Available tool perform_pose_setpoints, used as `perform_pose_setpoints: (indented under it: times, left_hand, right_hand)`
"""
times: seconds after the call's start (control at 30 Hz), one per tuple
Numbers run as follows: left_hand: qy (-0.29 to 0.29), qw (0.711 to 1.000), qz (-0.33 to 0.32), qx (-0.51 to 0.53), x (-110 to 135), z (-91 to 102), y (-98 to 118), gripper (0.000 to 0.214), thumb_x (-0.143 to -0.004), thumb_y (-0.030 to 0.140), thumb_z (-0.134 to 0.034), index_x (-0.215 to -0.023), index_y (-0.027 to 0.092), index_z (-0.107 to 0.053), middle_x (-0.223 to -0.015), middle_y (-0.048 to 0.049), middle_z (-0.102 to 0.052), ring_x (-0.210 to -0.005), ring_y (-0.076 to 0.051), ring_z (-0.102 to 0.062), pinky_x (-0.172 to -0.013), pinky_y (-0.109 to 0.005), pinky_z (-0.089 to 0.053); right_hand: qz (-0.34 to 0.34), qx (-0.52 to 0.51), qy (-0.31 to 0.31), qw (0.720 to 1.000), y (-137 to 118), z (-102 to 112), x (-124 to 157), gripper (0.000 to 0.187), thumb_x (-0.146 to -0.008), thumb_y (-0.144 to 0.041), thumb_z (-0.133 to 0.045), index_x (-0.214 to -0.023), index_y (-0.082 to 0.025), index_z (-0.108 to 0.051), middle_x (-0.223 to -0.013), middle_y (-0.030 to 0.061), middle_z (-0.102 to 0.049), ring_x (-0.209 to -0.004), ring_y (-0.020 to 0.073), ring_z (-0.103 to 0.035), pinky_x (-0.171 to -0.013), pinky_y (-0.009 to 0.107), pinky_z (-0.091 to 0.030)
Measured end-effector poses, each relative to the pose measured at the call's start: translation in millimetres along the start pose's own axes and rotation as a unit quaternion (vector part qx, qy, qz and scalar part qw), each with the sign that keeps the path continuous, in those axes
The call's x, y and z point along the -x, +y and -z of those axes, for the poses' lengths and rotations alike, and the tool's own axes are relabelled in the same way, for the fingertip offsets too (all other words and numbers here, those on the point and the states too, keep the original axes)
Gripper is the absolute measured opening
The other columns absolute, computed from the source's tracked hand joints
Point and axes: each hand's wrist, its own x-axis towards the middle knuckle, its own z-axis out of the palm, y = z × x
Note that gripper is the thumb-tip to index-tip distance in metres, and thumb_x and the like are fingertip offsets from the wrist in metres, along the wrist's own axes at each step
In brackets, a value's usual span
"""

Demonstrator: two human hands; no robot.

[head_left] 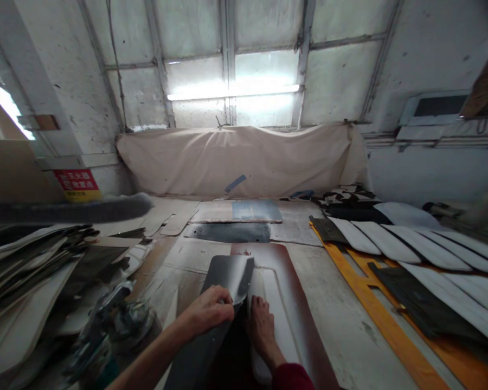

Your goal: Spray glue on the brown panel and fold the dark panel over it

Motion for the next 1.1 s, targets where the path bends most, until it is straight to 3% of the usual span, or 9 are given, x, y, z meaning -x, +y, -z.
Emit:
perform_pose_setpoints:
  times: [0.1, 0.2, 0.4, 0.67, 0.77, 0.87, 0.97, 1.03, 1.1]
  left_hand:
    - [0.007, 1.000, 0.003, -0.002, 2, 1.4, -7, 0.019, -0.052, 0.030, -0.045, -0.066, 0.019, -0.052, -0.071, 0.0031, -0.048, -0.067, -0.013, -0.043, -0.059, -0.025, -0.033]
    - [0.021, 1.000, -0.013, -0.005, 4, 1.0, -15, 0.015, -0.052, 0.028, -0.045, -0.062, 0.018, -0.050, -0.079, 0.0010, -0.049, -0.072, -0.014, -0.044, -0.064, -0.026, -0.035]
    - [0.036, 0.999, -0.027, 0.012, 11, -8.6, -25, 0.012, -0.052, 0.024, -0.044, -0.061, 0.019, -0.048, -0.089, -0.0031, -0.049, -0.084, -0.016, -0.047, -0.076, -0.027, -0.036]
    - [0.069, 0.996, -0.008, 0.062, 22, -10.6, -33, 0.012, -0.052, 0.020, -0.047, -0.063, 0.018, -0.048, -0.109, -0.0067, -0.044, -0.105, -0.019, -0.044, -0.093, -0.027, -0.029]
    - [0.076, 0.993, 0.000, 0.087, 23, -11.8, -40, 0.011, -0.052, 0.019, -0.049, -0.063, 0.018, -0.050, -0.113, -0.0066, -0.043, -0.110, -0.020, -0.042, -0.097, -0.028, -0.027]
    - [0.080, 0.990, 0.008, 0.116, 23, -18.1, -47, 0.009, -0.052, 0.019, -0.049, -0.061, 0.018, -0.051, -0.119, -0.0065, -0.040, -0.110, -0.020, -0.044, -0.093, -0.028, -0.032]
    - [0.058, 0.988, 0.021, 0.143, 22, -35.6, -55, 0.011, -0.052, 0.020, -0.048, -0.061, 0.017, -0.050, -0.127, -0.0072, -0.035, -0.088, -0.017, -0.055, -0.071, -0.028, -0.044]
    - [0.042, 0.990, 0.025, 0.131, 20, -55.2, -62, 0.014, -0.052, 0.020, -0.048, -0.064, 0.017, -0.053, -0.127, -0.0059, -0.037, -0.083, -0.017, -0.055, -0.067, -0.028, -0.045]
    - [0.031, 0.994, 0.022, 0.103, 17, -79.5, -72, 0.020, -0.052, 0.019, -0.049, -0.070, 0.020, -0.058, -0.120, -0.0032, -0.046, -0.094, -0.019, -0.052, -0.079, -0.030, -0.045]
  right_hand:
    - [0.005, 0.008, -0.029, 1.000, 3, 1, -5, 0.035, -0.075, -0.010, -0.042, -0.108, -0.012, -0.054, -0.112, 0.0142, -0.054, -0.104, 0.0278, -0.049, -0.077, 0.036, -0.045]
    - [0.019, 0.013, -0.051, 0.998, 3, 5, -12, 0.038, -0.075, -0.001, -0.036, -0.105, -0.009, -0.057, -0.110, 0.0163, -0.056, -0.106, 0.0240, -0.050, -0.085, 0.031, -0.042]
    - [0.020, 0.023, -0.067, 0.997, 2, 7, -26, 0.034, -0.078, -0.016, -0.045, -0.108, -0.003, -0.053, -0.106, 0.0202, -0.056, -0.100, 0.0293, -0.054, -0.081, 0.035, -0.044]
    - [0.036, 0.002, -0.119, 0.992, -11, -6, -44, 0.021, -0.072, -0.013, -0.050, -0.089, -0.011, -0.062, -0.086, 0.0151, -0.065, -0.085, 0.0232, -0.062, -0.068, 0.027, -0.046]
    - [0.063, -0.003, -0.105, 0.992, -11, 0, -43, 0.028, -0.074, -0.011, -0.044, -0.097, -0.009, -0.060, -0.091, 0.0164, -0.064, -0.086, 0.0228, -0.061, -0.071, 0.028, -0.046]
    - [0.093, -0.004, -0.085, 0.992, 10, 14, -41, 0.047, -0.073, -0.005, -0.039, -0.120, -0.004, -0.046, -0.103, 0.0181, -0.061, -0.095, 0.0216, -0.058, -0.079, 0.028, -0.044]
    - [0.099, -0.028, -0.057, 0.993, 47, 26, -40, 0.065, -0.068, -0.002, -0.037, -0.133, -0.005, -0.028, -0.110, 0.0160, -0.059, -0.098, 0.0185, -0.057, -0.083, 0.027, -0.043]
    - [0.094, -0.060, -0.021, 0.993, 70, 28, -38, 0.063, -0.068, -0.004, -0.036, -0.131, -0.007, -0.033, -0.114, 0.0140, -0.058, -0.101, 0.0174, -0.055, -0.087, 0.027, -0.043]
    - [0.091, -0.078, 0.006, 0.993, 84, 24, -36, 0.053, -0.070, -0.008, -0.036, -0.122, -0.008, -0.045, -0.115, 0.0130, -0.057, -0.105, 0.0171, -0.053, -0.092, 0.027, -0.040]
